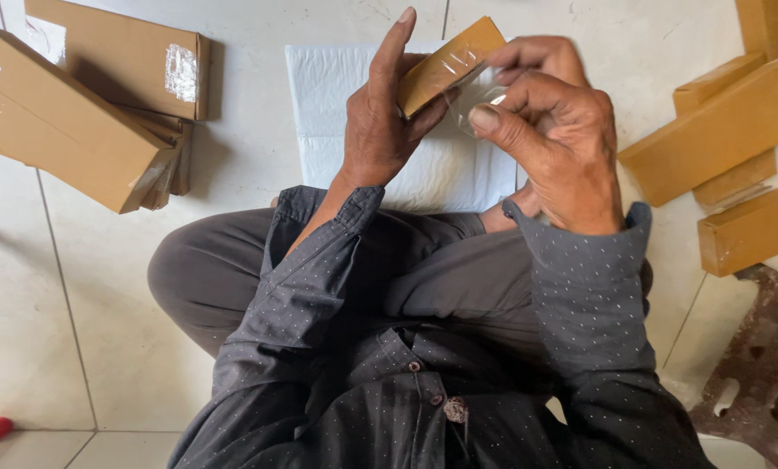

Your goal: The person places a smartwatch box into a cardboard shipping box, seals it with clear tape, and then opens it to reveal the contents. The person removes the smartwatch, strap, and charger from the box, inspects them, and places them back inside before resealing the box.

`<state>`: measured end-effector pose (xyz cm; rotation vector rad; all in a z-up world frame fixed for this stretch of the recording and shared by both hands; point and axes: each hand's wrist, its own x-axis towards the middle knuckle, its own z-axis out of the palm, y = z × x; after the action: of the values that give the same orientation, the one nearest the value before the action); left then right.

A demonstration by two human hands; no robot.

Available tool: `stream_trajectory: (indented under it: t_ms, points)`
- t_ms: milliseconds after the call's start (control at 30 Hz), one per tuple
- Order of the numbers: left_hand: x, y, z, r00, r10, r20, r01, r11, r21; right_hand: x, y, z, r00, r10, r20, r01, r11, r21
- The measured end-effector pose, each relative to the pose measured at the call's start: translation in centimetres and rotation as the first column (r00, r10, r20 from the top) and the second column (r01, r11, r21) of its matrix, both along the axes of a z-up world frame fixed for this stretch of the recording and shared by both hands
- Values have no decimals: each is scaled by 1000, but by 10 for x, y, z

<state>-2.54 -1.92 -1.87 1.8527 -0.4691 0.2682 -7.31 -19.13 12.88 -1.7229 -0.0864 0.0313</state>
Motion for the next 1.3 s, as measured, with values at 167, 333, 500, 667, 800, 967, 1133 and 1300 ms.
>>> stream_trajectory:
  t_ms: [167, 333, 500, 667, 800, 967, 1133, 1300]
  points:
    - [2, 0, 1, 1000, 19, -14, -19, 1000, 4, 4, -6, -17, 994, 79, -71, -59, 967, 249]
    - [2, -1, 0, 1000, 13, -10, -13, 1000, -1, 8, -7, -28, 958, 106, -268, 1, 929, 371]
    - [1, 4, 1, 996, -1, -85, 0, 1000, -12, 13, 2, -25, 914, 158, -373, -20, 938, 346]
    - [4, 4, 5, 994, 3, -105, -6, 1000, -29, 8, 6, -22, 963, 196, -187, -160, 968, 191]
    - [3, 3, 13, 997, 37, -72, -34, 998, 50, 8, -2, -27, 945, 184, -271, -29, 871, 490]
    - [-4, 11, 24, 1000, -22, -7, 22, 999, 29, 15, -11, -46, 829, 200, -522, 178, 790, 586]
    - [-4, 10, 29, 986, -127, -111, 103, 975, -198, 16, -17, -56, 786, 238, -570, 234, 740, 631]
    - [6, 18, 22, 941, -236, -242, 129, 913, -387, 17, -11, -59, 793, 201, -575, 227, 779, 584]
